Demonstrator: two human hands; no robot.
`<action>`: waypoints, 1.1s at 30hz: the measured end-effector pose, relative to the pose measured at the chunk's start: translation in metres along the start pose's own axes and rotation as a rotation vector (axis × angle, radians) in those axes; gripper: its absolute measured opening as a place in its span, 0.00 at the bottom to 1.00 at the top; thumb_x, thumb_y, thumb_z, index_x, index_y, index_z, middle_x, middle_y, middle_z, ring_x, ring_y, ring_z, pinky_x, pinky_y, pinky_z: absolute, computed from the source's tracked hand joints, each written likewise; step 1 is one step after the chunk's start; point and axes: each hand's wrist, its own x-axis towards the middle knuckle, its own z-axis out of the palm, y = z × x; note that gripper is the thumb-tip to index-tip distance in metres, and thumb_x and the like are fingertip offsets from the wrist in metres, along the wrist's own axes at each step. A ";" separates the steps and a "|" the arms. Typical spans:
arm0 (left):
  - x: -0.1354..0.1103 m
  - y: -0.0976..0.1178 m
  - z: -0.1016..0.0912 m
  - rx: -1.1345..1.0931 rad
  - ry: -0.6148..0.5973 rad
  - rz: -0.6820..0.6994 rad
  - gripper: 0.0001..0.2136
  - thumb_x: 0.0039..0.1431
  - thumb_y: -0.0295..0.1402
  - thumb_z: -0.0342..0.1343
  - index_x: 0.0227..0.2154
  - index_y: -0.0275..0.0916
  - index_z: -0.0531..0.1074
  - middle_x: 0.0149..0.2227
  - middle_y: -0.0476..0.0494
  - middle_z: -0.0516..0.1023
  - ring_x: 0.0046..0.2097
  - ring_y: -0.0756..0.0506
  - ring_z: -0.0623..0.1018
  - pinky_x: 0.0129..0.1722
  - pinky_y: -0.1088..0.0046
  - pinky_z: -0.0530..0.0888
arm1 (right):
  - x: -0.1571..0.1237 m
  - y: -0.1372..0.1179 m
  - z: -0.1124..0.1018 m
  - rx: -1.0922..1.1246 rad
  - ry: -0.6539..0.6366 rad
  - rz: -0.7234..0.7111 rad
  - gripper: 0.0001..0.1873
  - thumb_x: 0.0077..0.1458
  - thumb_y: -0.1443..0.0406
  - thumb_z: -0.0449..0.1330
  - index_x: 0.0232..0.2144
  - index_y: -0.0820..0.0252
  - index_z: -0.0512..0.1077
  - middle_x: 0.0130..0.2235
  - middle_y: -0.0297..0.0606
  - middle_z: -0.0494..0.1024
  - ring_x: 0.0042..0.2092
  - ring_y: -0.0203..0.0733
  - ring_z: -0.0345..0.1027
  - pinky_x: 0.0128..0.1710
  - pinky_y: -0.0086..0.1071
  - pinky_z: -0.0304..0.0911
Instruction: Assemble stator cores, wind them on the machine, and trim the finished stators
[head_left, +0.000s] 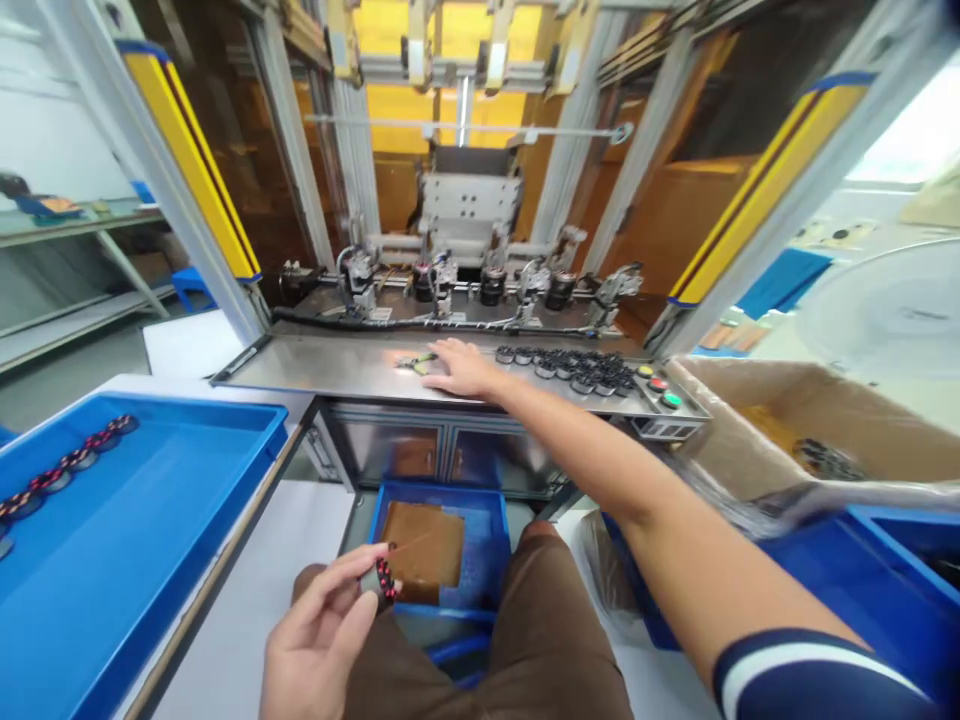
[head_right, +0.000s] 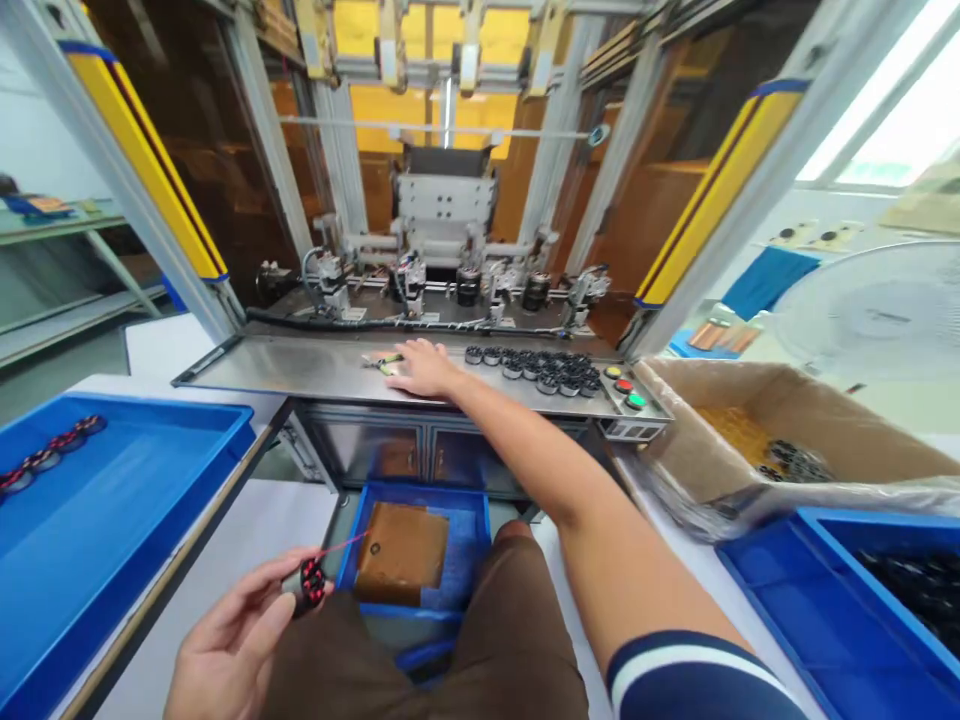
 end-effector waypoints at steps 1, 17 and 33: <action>0.001 0.001 -0.004 0.022 -0.004 0.015 0.10 0.52 0.35 0.68 0.38 0.41 0.81 0.46 0.41 0.83 0.52 0.39 0.81 0.45 0.73 0.82 | -0.001 0.002 0.002 0.003 -0.019 -0.008 0.36 0.59 0.50 0.61 0.61 0.68 0.63 0.62 0.58 0.66 0.63 0.63 0.57 0.61 0.57 0.53; -0.004 0.012 0.019 -0.117 -0.035 -0.034 0.08 0.55 0.32 0.65 0.38 0.38 0.79 0.47 0.40 0.82 0.46 0.43 0.82 0.43 0.68 0.81 | -0.015 0.011 -0.003 0.362 0.087 0.080 0.15 0.56 0.55 0.55 0.33 0.62 0.69 0.35 0.48 0.73 0.41 0.53 0.69 0.47 0.45 0.64; -0.018 0.012 0.057 -0.063 -0.200 -0.104 0.14 0.54 0.28 0.67 0.45 0.39 0.79 0.46 0.42 0.83 0.41 0.48 0.83 0.45 0.75 0.80 | -0.332 -0.106 0.055 1.116 0.116 0.144 0.33 0.54 0.69 0.64 0.61 0.51 0.62 0.40 0.39 0.77 0.37 0.42 0.75 0.38 0.35 0.74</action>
